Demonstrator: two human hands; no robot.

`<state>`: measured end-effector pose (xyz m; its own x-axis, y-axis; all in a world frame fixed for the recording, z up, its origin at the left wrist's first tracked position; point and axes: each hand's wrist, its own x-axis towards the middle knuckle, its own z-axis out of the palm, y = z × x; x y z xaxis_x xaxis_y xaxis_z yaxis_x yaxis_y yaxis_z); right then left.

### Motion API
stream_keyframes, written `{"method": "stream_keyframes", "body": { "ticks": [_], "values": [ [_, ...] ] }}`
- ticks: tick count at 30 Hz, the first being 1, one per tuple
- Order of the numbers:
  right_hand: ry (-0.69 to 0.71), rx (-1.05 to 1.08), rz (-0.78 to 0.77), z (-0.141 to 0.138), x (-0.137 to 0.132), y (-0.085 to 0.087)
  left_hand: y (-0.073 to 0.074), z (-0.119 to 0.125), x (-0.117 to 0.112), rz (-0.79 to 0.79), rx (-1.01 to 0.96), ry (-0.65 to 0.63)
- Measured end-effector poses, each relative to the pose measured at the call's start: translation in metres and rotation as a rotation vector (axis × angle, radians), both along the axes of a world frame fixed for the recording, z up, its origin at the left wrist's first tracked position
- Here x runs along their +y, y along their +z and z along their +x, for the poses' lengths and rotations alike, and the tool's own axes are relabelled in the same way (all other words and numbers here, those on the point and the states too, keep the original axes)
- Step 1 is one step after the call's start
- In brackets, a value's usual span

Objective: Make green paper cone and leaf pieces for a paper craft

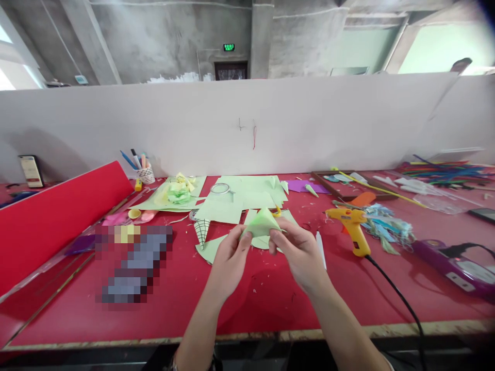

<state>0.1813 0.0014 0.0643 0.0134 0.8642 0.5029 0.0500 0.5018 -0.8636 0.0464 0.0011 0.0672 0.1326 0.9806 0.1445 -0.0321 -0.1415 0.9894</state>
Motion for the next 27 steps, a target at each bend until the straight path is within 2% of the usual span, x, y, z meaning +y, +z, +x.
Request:
{"method": "stream_keyframes", "body": {
  "ticks": [2,4,8,10,13,18,22,27],
  "values": [
    [0.055,0.058,-0.036,0.0,0.0,0.0,0.0,-0.001,0.001,0.003,-0.033,-0.019],
    [0.066,0.02,0.014,0.002,0.0,0.0,0.0,-0.002,0.002,-0.052,-0.13,-0.027],
    [-0.035,-0.159,0.192,0.004,0.0,0.001,-0.001,-0.004,0.006,-0.157,-0.424,-0.034],
    [-0.089,-0.232,0.255,0.004,0.001,0.0,-0.002,-0.005,0.008,-0.175,-0.478,-0.017],
    [-0.066,-0.337,0.263,0.006,0.002,-0.001,-0.003,-0.005,0.009,-0.188,-0.388,0.003],
    [0.136,-0.517,0.199,0.013,-0.002,0.005,-0.004,-0.006,0.009,-0.147,-0.318,0.117],
    [0.117,-0.519,0.204,0.017,-0.004,0.008,-0.003,-0.006,0.008,-0.157,-0.26,0.175],
    [0.14,-0.552,0.209,0.019,-0.004,0.006,-0.002,-0.005,0.008,-0.194,-0.264,0.174]
  ]
}}
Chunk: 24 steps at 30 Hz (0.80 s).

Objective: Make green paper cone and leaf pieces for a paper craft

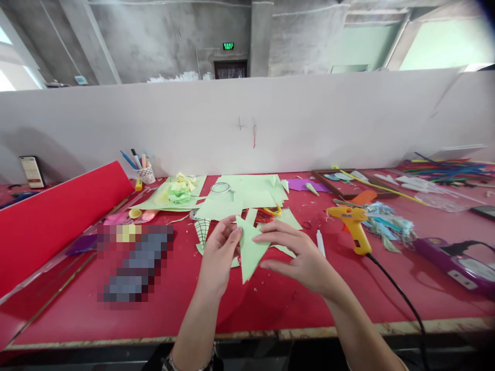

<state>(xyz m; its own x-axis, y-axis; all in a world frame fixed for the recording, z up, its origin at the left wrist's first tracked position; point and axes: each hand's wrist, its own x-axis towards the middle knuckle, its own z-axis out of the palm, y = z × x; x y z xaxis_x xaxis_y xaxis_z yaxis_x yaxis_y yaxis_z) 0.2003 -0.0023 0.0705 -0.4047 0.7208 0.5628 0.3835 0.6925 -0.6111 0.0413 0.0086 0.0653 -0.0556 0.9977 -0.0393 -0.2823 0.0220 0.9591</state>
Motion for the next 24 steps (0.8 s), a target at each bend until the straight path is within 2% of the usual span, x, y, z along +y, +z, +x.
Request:
{"method": "stream_keyframes", "body": {
  "ticks": [4,8,11,13,16,24],
  "values": [
    [-0.029,0.033,0.01,-0.001,0.002,-0.001,-0.002,-0.001,0.0,0.003,-0.044,-0.043],
    [-0.148,0.153,0.036,-0.006,0.005,-0.003,0.0,-0.001,-0.003,0.05,-0.044,-0.256],
    [-0.246,0.288,0.003,-0.009,0.006,-0.005,0.004,0.001,-0.006,0.121,0.056,-0.374],
    [-0.275,0.333,-0.038,-0.01,0.006,-0.006,0.006,0.004,-0.008,0.188,0.161,-0.357],
    [-0.297,0.313,-0.046,-0.012,0.005,-0.008,0.006,0.008,-0.01,0.26,0.33,-0.239],
    [-0.36,0.171,0.115,-0.019,0.005,-0.008,0.003,0.009,-0.01,0.382,0.614,-0.138]
  ]
}}
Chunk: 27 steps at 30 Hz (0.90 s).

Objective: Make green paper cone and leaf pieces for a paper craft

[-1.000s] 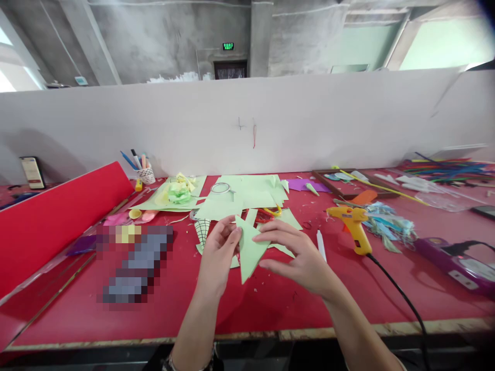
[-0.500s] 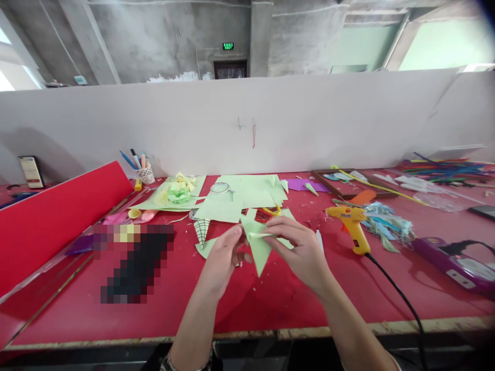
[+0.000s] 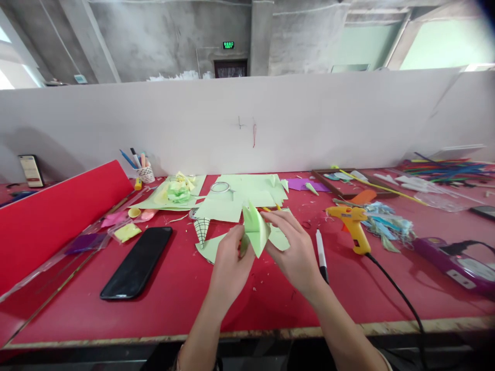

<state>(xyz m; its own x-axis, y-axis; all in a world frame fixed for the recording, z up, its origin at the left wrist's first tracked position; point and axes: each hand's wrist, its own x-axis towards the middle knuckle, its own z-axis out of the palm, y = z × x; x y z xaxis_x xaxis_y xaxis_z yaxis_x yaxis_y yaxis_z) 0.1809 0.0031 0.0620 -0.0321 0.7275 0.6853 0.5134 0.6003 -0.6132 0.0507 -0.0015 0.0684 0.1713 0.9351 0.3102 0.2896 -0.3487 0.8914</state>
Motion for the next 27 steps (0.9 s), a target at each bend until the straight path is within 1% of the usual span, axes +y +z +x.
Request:
{"method": "stream_keyframes", "body": {
  "ticks": [4,7,10,12,16,18,20,24,27],
  "values": [
    [0.046,0.013,-0.03,-0.0043,-0.0005,-0.0002,-0.0023,0.0003,0.0019,0.107,0.136,0.075],
    [0.026,0.044,-0.027,-0.0062,-0.0015,-0.0023,-0.0028,0.0003,0.0015,0.097,0.15,0.085],
    [0.058,0.068,0.014,-0.0071,-0.0019,-0.005,-0.0025,0.0003,0.0,0.025,0.081,0.069],
    [0.095,0.085,0.015,-0.0073,-0.002,-0.0054,-0.0024,0.0005,-0.0011,0.003,0.023,0.073],
    [0.101,0.138,-0.068,-0.0065,-0.0027,-0.0015,-0.0027,0.0017,-0.0022,0.059,-0.088,0.09],
    [0.081,0.135,-0.074,-0.0053,-0.0033,0.0006,-0.0029,0.0026,-0.0023,0.094,-0.134,0.112],
    [0.051,0.105,-0.039,-0.0042,-0.0041,0.0009,-0.0032,0.0035,-0.002,0.098,-0.174,0.13],
    [-0.021,-0.007,0.088,-0.0052,-0.006,-0.0041,-0.0046,0.0044,-0.0006,0.014,-0.256,0.094],
    [-0.031,-0.078,0.159,-0.0094,-0.0072,-0.0081,-0.0056,0.0034,0.0005,-0.027,-0.271,0.082]
  ]
}}
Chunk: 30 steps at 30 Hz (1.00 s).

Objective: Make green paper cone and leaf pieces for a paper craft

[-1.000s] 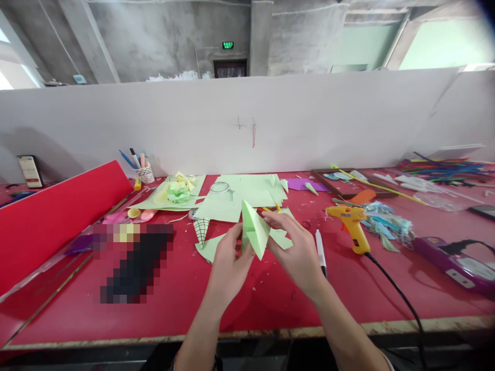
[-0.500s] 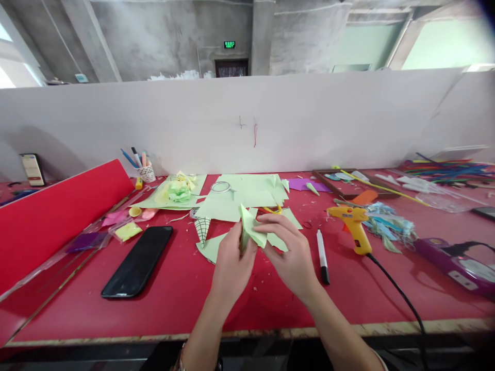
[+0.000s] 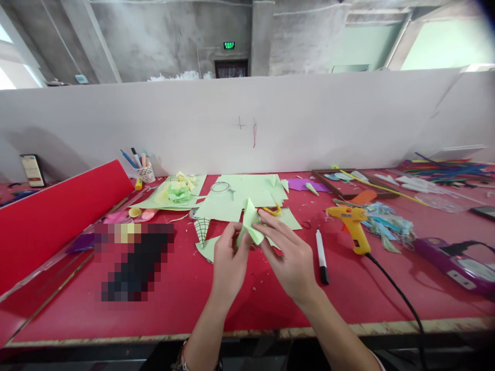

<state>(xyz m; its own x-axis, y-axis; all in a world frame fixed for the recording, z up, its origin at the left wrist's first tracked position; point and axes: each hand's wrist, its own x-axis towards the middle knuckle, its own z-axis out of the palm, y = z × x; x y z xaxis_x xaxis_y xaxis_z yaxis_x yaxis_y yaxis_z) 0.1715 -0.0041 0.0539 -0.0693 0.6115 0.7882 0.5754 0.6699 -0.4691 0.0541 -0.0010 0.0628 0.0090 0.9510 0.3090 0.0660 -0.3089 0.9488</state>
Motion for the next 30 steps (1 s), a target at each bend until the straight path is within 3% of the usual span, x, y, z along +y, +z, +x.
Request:
{"method": "stream_keyframes", "body": {
  "ticks": [3,10,16,19,23,30],
  "values": [
    [0.011,0.04,0.015,-0.005,-0.001,0.0,0.001,-0.001,0.001,-0.001,-0.012,0.014],
    [0.058,0.369,-0.223,-0.006,-0.001,0.004,0.002,-0.003,0.001,0.047,0.109,0.03],
    [0.024,0.335,-0.187,-0.006,0.0,0.005,0.001,-0.003,0.0,0.075,0.222,0.08],
    [0.029,0.341,-0.156,-0.006,0.0,0.006,0.003,-0.003,0.0,0.059,0.199,0.062],
    [0.143,0.487,-0.294,-0.006,0.002,0.006,0.004,-0.002,0.0,0.011,0.147,0.051],
    [0.282,0.394,-0.497,0.004,0.003,0.009,0.004,-0.003,0.0,-0.064,-0.045,0.035]
  ]
}}
